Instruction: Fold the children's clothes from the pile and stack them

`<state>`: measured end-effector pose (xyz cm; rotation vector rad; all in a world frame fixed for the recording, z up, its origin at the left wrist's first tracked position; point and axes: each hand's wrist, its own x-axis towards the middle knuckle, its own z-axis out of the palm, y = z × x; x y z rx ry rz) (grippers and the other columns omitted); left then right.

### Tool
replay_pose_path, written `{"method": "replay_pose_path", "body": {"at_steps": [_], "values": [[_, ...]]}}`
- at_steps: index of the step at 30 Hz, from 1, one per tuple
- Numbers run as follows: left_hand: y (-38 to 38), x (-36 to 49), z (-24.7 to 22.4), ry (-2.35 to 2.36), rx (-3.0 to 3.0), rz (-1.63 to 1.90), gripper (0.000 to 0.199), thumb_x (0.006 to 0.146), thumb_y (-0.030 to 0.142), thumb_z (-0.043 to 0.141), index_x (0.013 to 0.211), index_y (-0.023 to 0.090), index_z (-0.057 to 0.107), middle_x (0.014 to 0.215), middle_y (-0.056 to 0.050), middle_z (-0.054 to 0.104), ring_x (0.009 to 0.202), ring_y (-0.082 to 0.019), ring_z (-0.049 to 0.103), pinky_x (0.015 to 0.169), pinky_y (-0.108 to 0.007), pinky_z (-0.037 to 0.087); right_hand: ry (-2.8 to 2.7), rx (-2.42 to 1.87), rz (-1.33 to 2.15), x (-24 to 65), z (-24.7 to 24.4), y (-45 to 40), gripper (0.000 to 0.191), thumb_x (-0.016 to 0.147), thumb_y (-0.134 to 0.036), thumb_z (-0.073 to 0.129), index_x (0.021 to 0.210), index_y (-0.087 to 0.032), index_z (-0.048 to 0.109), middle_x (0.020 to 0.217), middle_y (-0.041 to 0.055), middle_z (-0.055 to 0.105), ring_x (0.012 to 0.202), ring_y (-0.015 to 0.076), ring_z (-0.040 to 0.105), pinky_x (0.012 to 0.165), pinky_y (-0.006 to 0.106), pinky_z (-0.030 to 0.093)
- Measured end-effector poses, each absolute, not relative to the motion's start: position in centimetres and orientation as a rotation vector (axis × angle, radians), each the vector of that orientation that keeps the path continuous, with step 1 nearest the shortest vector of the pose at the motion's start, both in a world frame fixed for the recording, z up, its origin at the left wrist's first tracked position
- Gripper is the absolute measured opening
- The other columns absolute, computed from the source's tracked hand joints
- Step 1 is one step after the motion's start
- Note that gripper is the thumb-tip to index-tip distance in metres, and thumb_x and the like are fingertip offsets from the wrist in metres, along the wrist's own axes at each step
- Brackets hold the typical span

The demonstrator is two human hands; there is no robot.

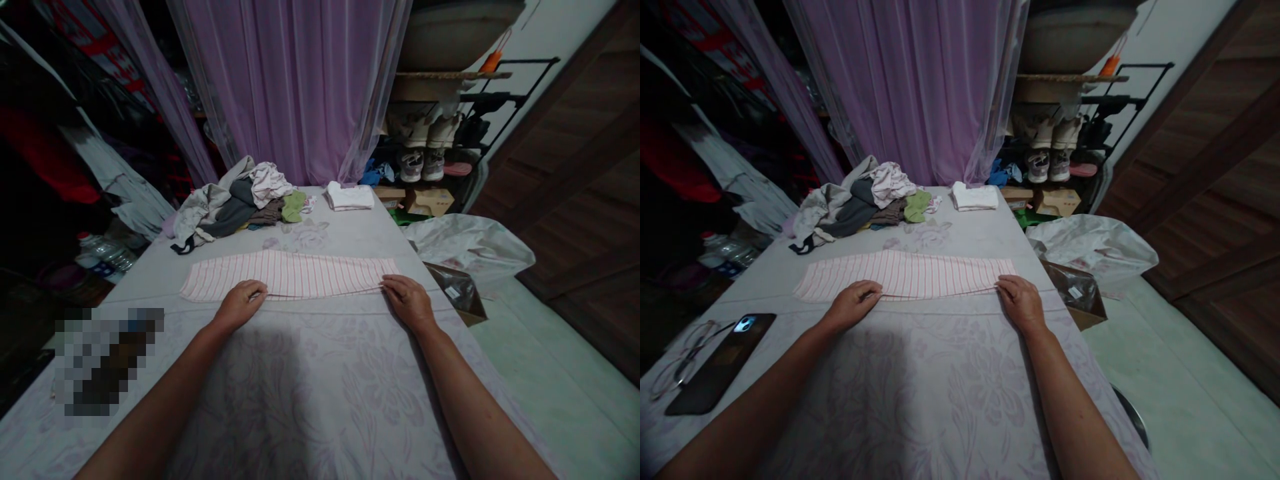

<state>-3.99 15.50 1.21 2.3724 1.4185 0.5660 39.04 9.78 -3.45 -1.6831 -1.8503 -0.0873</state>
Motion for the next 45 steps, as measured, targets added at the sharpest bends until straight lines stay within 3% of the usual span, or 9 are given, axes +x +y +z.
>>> {"method": "replay_pose_path", "body": {"at_steps": [10,20,25,29,33,41,45], "values": [[14.2,-4.2,-0.7,1.438,2.429,0.692,0.022,0.088,0.034,0.046,0.082,0.022,0.064,0.104,-0.007,0.070,0.106,-0.022,0.061,0.099,-0.041,0.045,-1.915,-1.733,-0.201,38.8,-3.5,9.5,0.024,0.090,-0.029,0.052,0.093,-0.023,0.075,0.110,0.0092,0.072,0.102,0.0249,0.065,0.090,0.041,0.049],[15.1,-4.4,0.9,1.441,2.405,0.603,0.032,0.091,0.042,0.042,0.086,0.022,0.067,0.100,-0.005,0.072,0.099,-0.021,0.063,0.092,-0.037,0.049,-1.829,-1.811,-0.136,38.7,-2.3,9.8,0.029,0.089,-0.036,0.050,0.091,-0.022,0.076,0.109,0.0082,0.072,0.102,0.0243,0.065,0.095,0.041,0.048],[18.4,-2.9,2.5,1.480,2.454,0.516,0.036,0.091,0.037,0.039,0.106,0.022,0.068,0.112,-0.005,0.070,0.107,-0.021,0.061,0.097,-0.037,0.047,-1.504,-2.214,-0.127,39.0,-0.6,12.2,0.042,0.087,-0.045,0.049,0.109,-0.016,0.071,0.105,0.0144,0.071,0.100,0.0290,0.064,0.086,0.041,0.049],[21.0,-0.4,1.5,1.309,2.626,0.285,0.044,0.092,0.039,0.040,0.125,0.021,0.062,0.137,-0.006,0.059,0.130,-0.023,0.049,0.111,-0.041,0.036,-1.457,-2.384,-0.049,38.5,0.1,13.7,0.042,0.082,-0.051,0.055,0.101,-0.018,0.072,0.096,0.0137,0.071,0.091,0.0287,0.064,0.076,0.037,0.047],[22.0,1.7,0.0,1.331,2.688,0.137,0.052,0.095,0.043,0.038,0.138,0.019,0.052,0.151,-0.008,0.043,0.141,-0.026,0.036,0.116,-0.042,0.028,-1.340,-2.340,0.020,38.2,-0.1,14.3,0.029,0.080,-0.039,0.056,0.100,-0.021,0.069,0.095,0.0088,0.070,0.087,0.0244,0.063,0.070,0.032,0.044],[22.2,2.5,-1.0,1.619,2.591,0.059,0.062,0.095,0.053,0.033,0.150,0.023,0.034,0.159,-0.010,0.028,0.147,-0.030,0.022,0.117,-0.053,0.018,-1.240,-2.217,-0.122,38.1,-1.3,14.5,0.028,0.084,-0.030,0.046,0.098,-0.020,0.069,0.097,0.0095,0.066,0.084,0.0224,0.059,0.071,0.031,0.043],[22.5,3.2,-0.8,1.699,2.508,0.029,0.066,0.094,0.058,0.030,0.151,0.023,0.032,0.160,-0.010,0.025,0.147,-0.031,0.021,0.116,-0.056,0.018,-1.267,-2.338,-0.056,37.9,-0.5,14.3,0.038,0.086,-0.033,0.046,0.116,-0.019,0.065,0.106,0.0120,0.068,0.088,0.0240,0.062,0.073,0.032,0.044]]}}
